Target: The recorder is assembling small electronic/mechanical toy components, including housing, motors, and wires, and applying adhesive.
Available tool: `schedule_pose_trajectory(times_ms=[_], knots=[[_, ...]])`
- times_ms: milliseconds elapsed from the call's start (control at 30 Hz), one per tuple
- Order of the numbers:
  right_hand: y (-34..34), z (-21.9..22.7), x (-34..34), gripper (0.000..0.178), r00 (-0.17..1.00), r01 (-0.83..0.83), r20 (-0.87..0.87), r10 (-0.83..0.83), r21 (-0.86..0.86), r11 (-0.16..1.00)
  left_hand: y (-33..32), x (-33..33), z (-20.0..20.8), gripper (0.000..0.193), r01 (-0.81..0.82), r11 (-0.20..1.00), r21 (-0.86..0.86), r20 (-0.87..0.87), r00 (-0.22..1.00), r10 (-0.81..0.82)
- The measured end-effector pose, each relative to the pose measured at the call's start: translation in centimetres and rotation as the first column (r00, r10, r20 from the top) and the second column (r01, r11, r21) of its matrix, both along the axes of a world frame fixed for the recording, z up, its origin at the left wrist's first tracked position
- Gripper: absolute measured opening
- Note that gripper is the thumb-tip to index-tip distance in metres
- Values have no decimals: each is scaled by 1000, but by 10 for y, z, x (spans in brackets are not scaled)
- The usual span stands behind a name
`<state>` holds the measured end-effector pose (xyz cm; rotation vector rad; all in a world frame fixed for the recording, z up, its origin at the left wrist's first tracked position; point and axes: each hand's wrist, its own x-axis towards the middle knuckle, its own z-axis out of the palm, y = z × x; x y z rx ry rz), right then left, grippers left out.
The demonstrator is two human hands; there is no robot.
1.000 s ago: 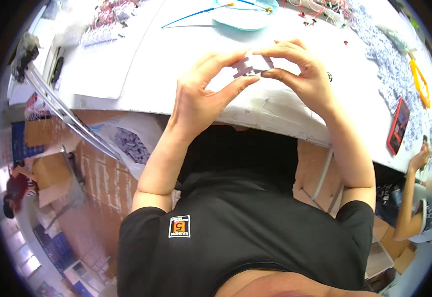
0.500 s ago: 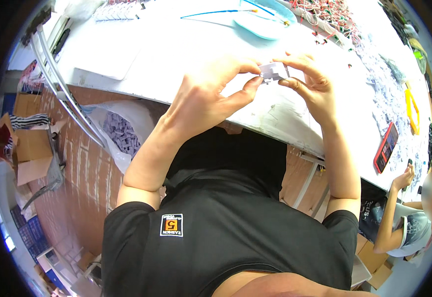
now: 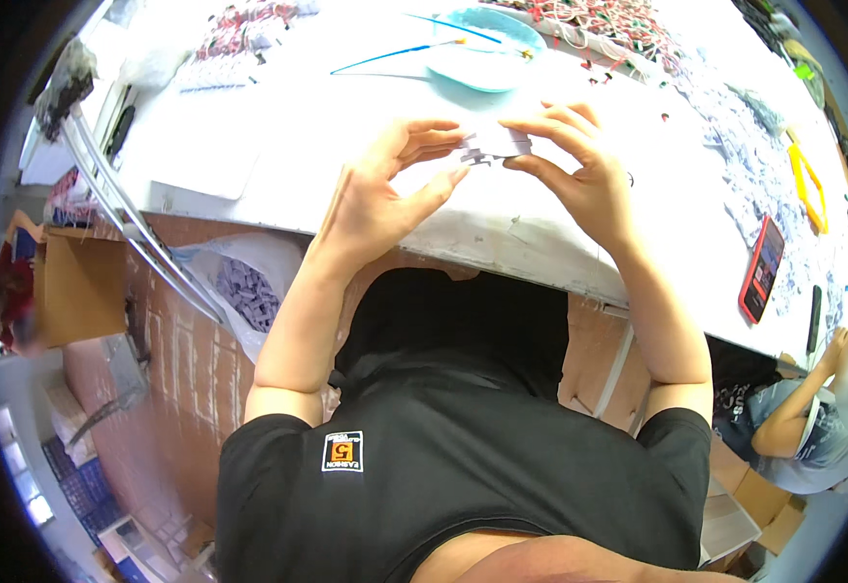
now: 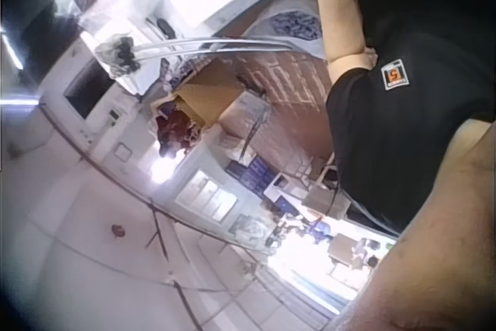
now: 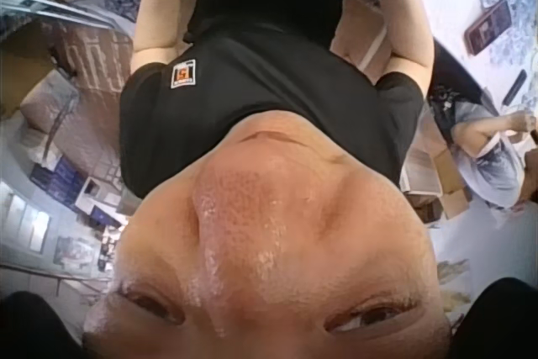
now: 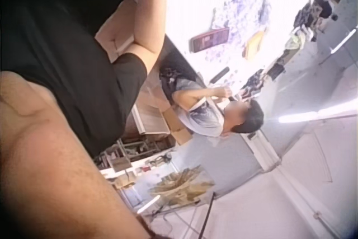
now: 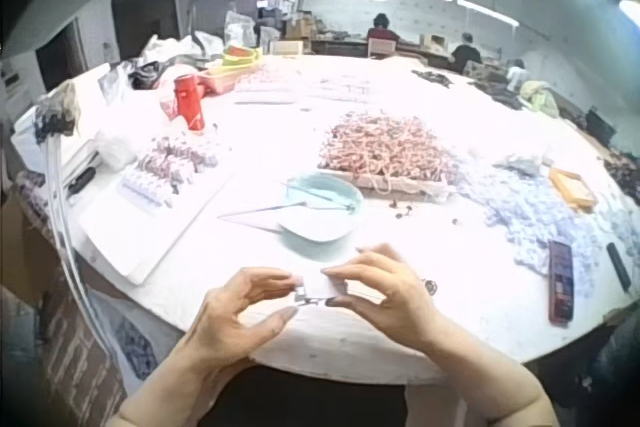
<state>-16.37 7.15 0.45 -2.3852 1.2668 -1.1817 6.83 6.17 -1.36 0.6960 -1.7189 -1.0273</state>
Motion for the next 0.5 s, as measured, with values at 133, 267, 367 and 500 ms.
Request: schedule_pose_trajectory(times_ms=[133, 267, 367, 500], knots=[[-3, -4, -2, 36, 999, -7, -34, 2, -162, 987, 2, -3, 11, 33, -92, 927, -364, 277, 939, 202], [1, -4, 0, 37, 1000, -9, -19, 6, -169, 986, 3, -6, 8, 34, -97, 916, -390, 297, 928, 225], [2, -2, 1, 36, 1000, -11, 2, 12, -157, 988, 5, -7, 5, 33, -114, 913, -393, 297, 923, 243], [5, 1, -1, 34, 998, -47, 48, 49, -53, 997, 7, -10, 5, 30, -125, 902, -414, 292, 920, 261]])
